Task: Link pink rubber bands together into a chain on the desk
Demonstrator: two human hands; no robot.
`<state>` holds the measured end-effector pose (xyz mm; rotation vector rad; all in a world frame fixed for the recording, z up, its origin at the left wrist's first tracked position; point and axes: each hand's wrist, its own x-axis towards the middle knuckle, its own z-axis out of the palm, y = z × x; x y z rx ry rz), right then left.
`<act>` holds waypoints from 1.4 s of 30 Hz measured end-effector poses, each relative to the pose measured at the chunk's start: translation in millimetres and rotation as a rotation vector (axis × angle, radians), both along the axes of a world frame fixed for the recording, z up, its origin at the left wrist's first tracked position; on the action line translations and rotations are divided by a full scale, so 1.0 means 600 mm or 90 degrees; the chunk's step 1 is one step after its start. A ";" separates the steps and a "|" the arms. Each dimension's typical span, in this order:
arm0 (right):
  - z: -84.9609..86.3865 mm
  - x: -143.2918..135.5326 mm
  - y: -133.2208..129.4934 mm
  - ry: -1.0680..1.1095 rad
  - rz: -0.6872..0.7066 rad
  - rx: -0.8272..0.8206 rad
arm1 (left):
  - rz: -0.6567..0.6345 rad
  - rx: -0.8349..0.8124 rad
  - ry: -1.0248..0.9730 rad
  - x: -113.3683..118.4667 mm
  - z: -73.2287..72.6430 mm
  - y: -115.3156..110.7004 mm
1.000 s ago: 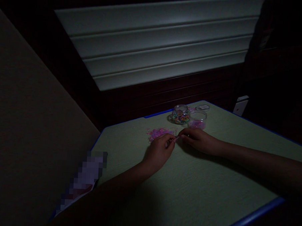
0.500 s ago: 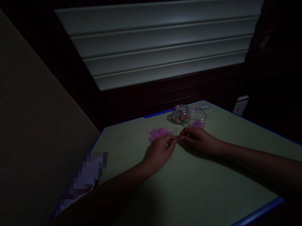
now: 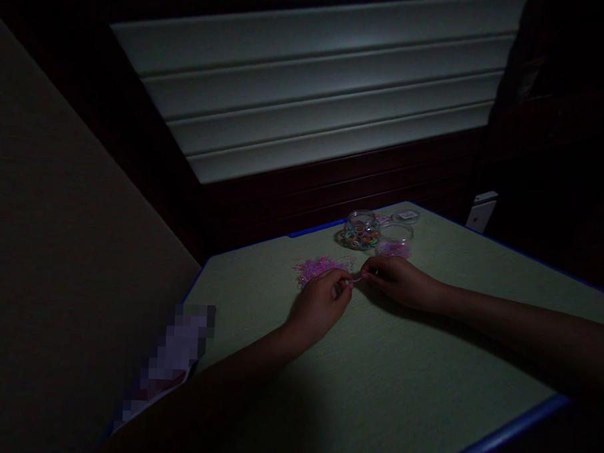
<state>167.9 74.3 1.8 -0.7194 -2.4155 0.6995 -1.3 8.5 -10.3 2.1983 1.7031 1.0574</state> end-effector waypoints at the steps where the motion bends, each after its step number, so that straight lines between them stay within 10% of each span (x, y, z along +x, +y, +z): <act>1: 0.000 0.000 0.000 0.001 0.001 0.003 | 0.000 0.001 -0.005 0.000 0.000 0.000; 42: 0.012 0.001 -0.008 0.013 0.020 -0.052 | -0.018 0.011 0.025 -0.001 0.002 -0.001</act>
